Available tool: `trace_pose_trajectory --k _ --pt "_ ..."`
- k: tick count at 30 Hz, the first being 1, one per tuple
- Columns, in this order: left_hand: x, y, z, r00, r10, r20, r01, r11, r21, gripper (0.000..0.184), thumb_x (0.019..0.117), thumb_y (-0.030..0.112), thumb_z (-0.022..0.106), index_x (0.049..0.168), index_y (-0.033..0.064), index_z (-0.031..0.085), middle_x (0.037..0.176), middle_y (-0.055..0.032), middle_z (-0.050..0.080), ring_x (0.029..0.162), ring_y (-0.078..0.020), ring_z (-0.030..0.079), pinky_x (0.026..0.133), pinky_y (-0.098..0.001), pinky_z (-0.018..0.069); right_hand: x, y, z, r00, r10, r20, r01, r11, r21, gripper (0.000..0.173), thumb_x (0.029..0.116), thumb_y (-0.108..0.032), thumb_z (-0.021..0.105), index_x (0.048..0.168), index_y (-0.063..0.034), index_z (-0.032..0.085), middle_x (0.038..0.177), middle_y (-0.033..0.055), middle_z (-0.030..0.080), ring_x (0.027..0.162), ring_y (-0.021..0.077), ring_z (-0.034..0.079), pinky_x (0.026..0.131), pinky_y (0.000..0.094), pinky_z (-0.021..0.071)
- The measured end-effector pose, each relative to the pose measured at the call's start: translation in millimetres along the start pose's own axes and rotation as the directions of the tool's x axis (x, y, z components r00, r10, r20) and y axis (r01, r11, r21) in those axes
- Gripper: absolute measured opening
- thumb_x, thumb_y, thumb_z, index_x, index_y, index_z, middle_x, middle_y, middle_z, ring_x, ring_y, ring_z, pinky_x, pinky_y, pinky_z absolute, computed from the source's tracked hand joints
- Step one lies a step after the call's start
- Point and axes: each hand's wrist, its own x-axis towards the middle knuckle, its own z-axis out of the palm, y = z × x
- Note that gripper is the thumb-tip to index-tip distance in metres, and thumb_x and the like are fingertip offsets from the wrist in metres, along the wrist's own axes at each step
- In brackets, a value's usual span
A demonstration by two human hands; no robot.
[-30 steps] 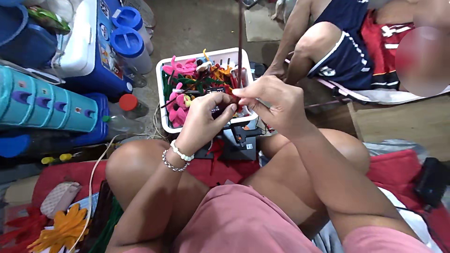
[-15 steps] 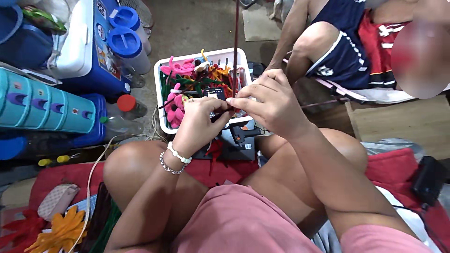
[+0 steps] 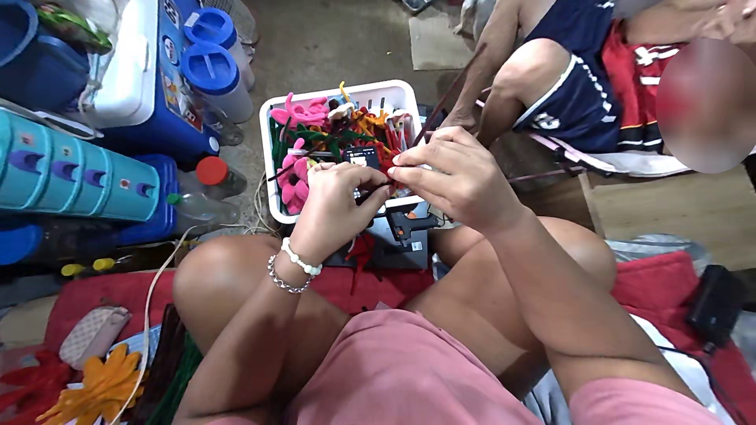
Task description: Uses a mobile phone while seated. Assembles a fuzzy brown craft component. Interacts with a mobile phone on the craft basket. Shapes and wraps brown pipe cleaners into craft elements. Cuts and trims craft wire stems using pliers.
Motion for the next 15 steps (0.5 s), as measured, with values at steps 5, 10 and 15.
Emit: trace_pose_trajectory --k 5,10,15 --pt "-0.1 1.6 0.1 1.0 0.007 -0.003 -0.007 1.0 -0.027 0.014 0.0954 0.02 0.067 0.097 0.0119 0.078 0.089 0.0037 0.074 0.087 -0.0082 0.068 0.097 -0.0493 0.0442 -0.2 -0.1 -2.4 1.0 -0.005 0.013 0.004 1.0 0.021 0.02 0.0971 0.0 0.063 0.108 -0.0067 0.079 0.109 0.0118 0.076 0.1 0.0255 0.072 0.101 0.0422 0.0504" --pt "0.7 2.1 -3.8 1.0 0.025 -0.003 -0.025 1.0 -0.008 0.015 0.0958 0.019 0.066 0.097 0.011 0.077 0.087 0.0017 0.072 0.086 -0.0102 0.067 0.095 -0.0492 0.0444 2.1 -0.3 -2.7 1.0 -0.016 0.003 0.016 1.0 0.015 0.019 0.0969 -0.001 0.064 0.107 -0.0067 0.079 0.109 0.0129 0.076 0.1 0.0264 0.071 0.101 0.0432 0.0497" --pt "1.8 4.4 -10.3 0.998 0.031 -0.057 -0.026 0.996 0.082 0.015 0.0954 0.015 0.064 0.096 0.0093 0.078 0.09 -0.0027 0.073 0.09 -0.016 0.068 0.098 -0.0541 0.0419 14.5 -0.4 4.7 1.0 -0.019 -0.024 0.018 0.999 -0.042 0.015 0.0988 -0.003 0.064 0.104 -0.0059 0.078 0.1 0.0123 0.075 0.092 0.0258 0.071 0.096 0.0437 0.0486"
